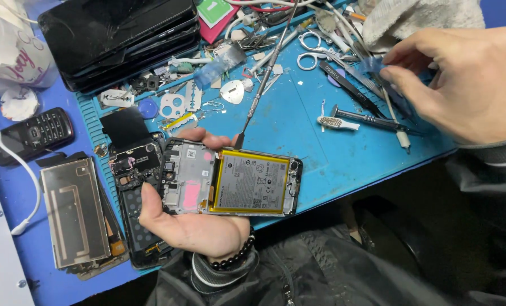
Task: The recorder is disassembling and repairing internal components of a smartphone on an electronics workbench.
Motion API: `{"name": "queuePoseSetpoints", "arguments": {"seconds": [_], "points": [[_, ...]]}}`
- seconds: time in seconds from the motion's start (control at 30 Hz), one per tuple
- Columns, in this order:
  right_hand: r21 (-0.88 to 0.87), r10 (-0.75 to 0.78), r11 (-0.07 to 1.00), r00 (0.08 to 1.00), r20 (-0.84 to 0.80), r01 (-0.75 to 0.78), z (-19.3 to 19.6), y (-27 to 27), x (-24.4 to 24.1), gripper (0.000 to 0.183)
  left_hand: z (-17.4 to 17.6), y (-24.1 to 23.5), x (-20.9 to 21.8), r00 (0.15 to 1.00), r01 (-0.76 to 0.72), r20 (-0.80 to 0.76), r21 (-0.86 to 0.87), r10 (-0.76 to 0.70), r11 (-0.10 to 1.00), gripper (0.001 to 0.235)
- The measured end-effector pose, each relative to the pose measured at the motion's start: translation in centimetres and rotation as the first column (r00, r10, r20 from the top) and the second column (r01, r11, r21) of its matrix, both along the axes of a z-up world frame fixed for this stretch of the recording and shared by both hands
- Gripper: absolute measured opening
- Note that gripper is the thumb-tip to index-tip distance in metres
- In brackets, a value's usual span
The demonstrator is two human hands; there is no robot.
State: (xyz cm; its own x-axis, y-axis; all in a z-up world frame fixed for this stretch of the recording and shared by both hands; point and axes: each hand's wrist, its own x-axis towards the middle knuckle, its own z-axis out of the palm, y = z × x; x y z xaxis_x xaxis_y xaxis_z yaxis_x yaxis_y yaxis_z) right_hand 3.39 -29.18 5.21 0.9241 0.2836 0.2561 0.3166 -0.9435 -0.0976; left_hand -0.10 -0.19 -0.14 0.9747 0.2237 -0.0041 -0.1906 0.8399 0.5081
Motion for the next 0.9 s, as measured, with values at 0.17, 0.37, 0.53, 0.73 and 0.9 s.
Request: {"name": "queuePoseSetpoints", "arguments": {"seconds": [0.17,0.37,0.53,0.73,0.9], "points": [[0.289,0.018,0.957,0.997,-0.078,0.005,-1.5,-2.9,-0.1,0.017,-0.1,0.1,-0.1,1.000,0.006,0.018,-0.035,-0.006,0.999,0.067],[0.050,-0.084,0.995,0.992,-0.094,0.089,-0.7,-1.1,-1.1,0.012,0.0,0.0,0.1,0.999,-0.030,0.025,-0.009,0.030,1.000,0.064],[0.015,-0.069,0.997,0.994,-0.080,0.070,0.8,1.0,-1.3,0.013,0.1,-0.1,0.0,1.000,-0.014,0.007,-0.028,0.014,1.000,0.065],[-0.364,-0.126,0.915,0.980,0.157,0.176,-1.0,0.0,-0.2,0.014,-0.1,-0.1,-0.1,1.000,-0.001,0.004,-0.018,0.002,1.000,0.066],[-0.444,-0.096,0.877,0.971,0.218,0.186,-3.0,1.1,1.4,0.038,-1.0,-0.4,-0.2,0.993,-0.051,0.107,-0.010,0.052,0.999,0.069]]}}
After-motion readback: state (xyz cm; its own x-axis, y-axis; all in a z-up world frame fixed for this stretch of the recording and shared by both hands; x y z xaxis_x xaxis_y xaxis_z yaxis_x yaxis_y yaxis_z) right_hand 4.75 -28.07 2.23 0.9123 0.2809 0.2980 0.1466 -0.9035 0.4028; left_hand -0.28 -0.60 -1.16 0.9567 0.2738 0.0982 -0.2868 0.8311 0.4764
